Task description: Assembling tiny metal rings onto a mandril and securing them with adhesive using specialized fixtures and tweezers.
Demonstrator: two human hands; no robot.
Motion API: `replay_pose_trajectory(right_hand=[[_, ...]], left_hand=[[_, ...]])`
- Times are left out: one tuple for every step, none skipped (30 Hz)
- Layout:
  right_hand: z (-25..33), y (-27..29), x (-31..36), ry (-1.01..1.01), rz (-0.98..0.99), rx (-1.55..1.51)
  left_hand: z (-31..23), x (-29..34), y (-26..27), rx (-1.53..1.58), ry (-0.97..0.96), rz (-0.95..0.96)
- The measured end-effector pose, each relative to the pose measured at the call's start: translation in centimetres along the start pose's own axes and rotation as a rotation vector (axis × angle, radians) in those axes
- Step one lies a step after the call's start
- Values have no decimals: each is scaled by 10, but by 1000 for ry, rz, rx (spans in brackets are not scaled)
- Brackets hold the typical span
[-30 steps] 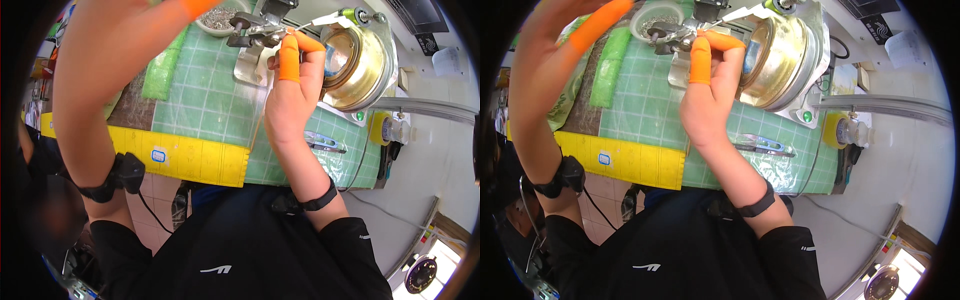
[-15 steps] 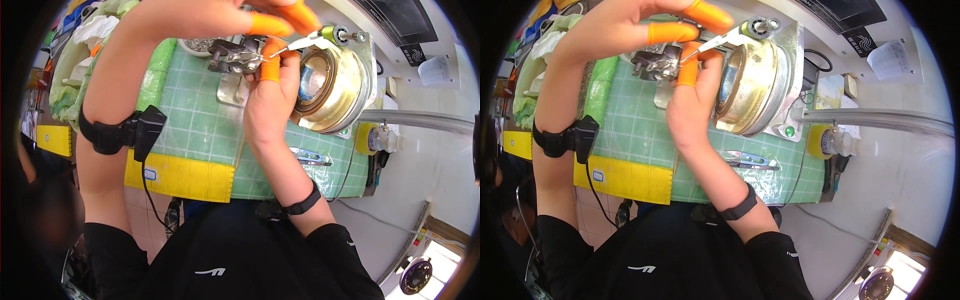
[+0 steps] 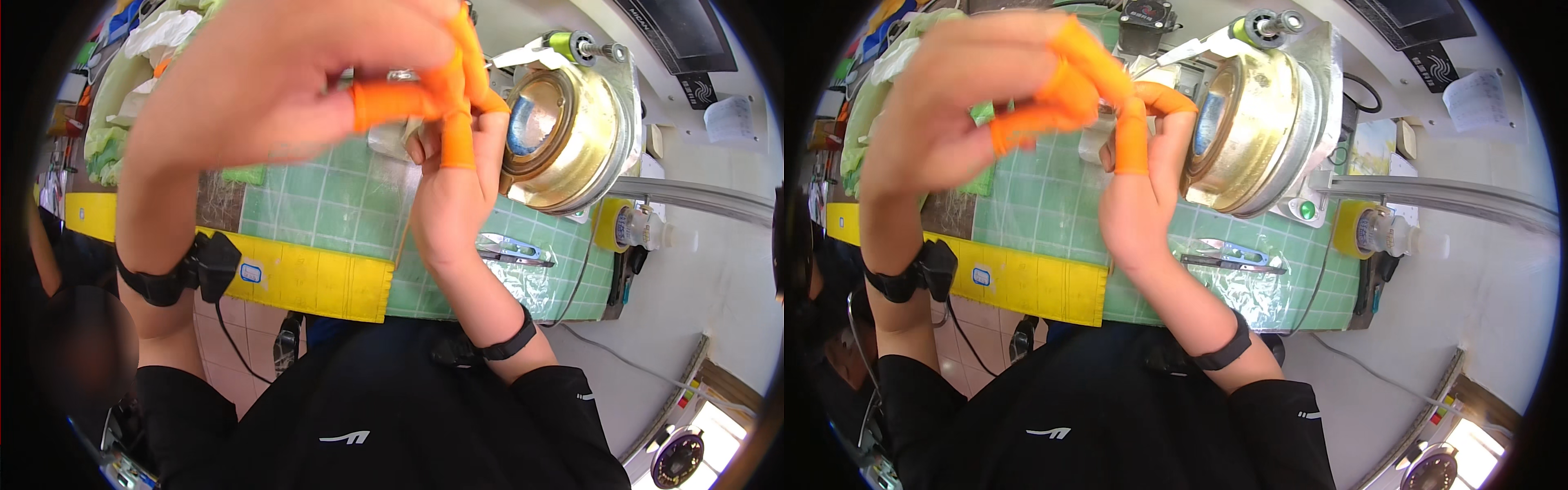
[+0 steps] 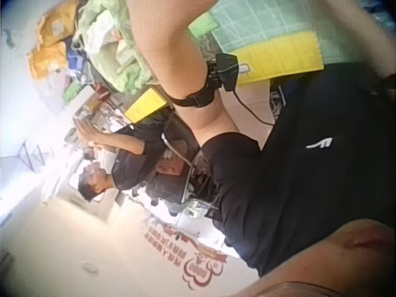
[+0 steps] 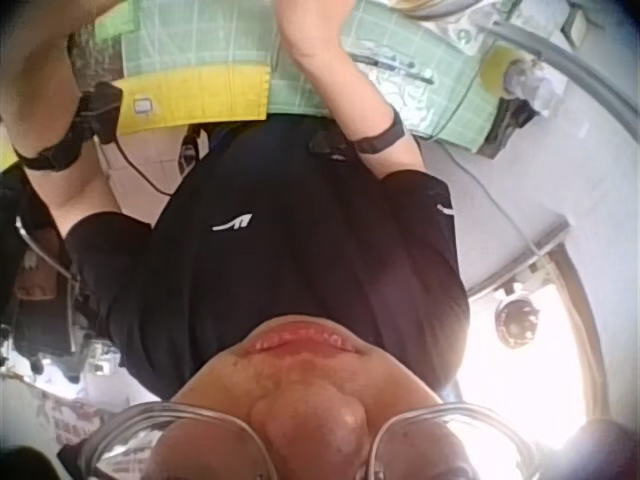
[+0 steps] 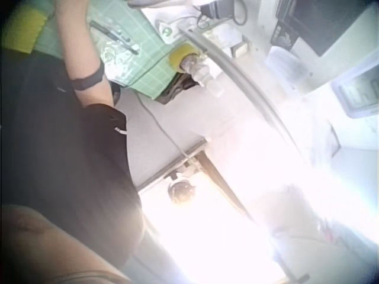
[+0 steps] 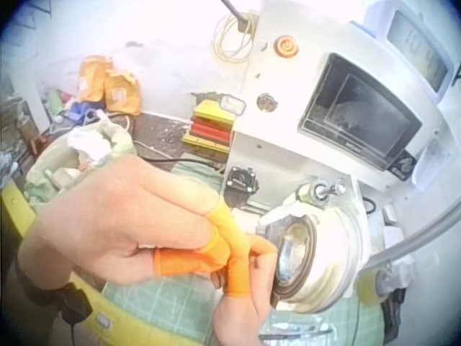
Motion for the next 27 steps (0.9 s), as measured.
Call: replay_pose_trajectory(right_hand=[[3,-3,3,-7,8,-8],[8,-4,6,-14,1,-16],[12,-6,7,-21,-5,-24],[16,-3,6,7,-28,-18],[12,-1,6,7,-31,-18],[12,-3,4,70,34,10],[14,-10,7,119,111,24],[16,-12,7,151,131,58],[15,-11,6,146,130,61],[11,-7,2,98,82,98],[6,-2,-2,51,34,136],[1,3,-10,47,-15,112],[2,5,-19,54,-20,118],[-4,7,-24,5,-60,108],[-7,-5,-26,-56,-69,73],[-15,-3,-31,-40,-79,93],[-18,5,-39,-21,-94,113],[-27,20,-45,-28,-131,138],[-27,19,-45,-46,-140,141],[-23,3,-39,-59,-109,120],[-23,-3,-34,-103,-119,88],[-20,-5,-31,-142,-137,55],[-13,-8,-26,-141,-126,52],[-13,-10,-17,-177,-113,-3],[-9,-8,-6,-211,-107,-56],[-7,-2,3,-206,-18,-57],[-8,15,14,-204,-30,-56]], left_hand=[[5,8,-8,113,91,-22],[11,18,-17,226,182,-46],[8,28,-25,219,194,-46],[14,38,-38,455,250,-42],[18,48,-50,692,306,-38],[14,52,-60,701,291,-29],[7,62,-74,725,369,35],[5,70,-84,749,447,99],[6,70,-78,755,448,98],[0,64,-60,792,364,123],[-4,56,-41,828,279,148],[-6,38,-14,791,26,191],[-9,26,3,751,-238,240],[14,24,10,675,44,35],[25,40,33,557,351,-181],[13,17,31,351,331,2],[12,-19,21,162,273,189],[42,-34,-6,266,356,200],[70,-36,-28,349,468,204],[87,-25,-35,330,502,190],[89,-26,-39,351,284,105],[69,-31,-30,365,59,27],[71,-26,-24,357,63,21],[53,-16,-1,178,-34,-139],[26,-5,19,2,-134,-295],[11,-1,17,-73,-46,-285],[-12,5,14,-155,46,-270]])
Point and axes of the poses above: each hand's wrist, its own x-axis away from the middle knuckle, its own y-axis out of the back of the hand, z = x × y, the point moved 10 cm from there along -x, towards the middle knuckle, and after that the axes turned 7 degrees about y, right-handed, at the moved point
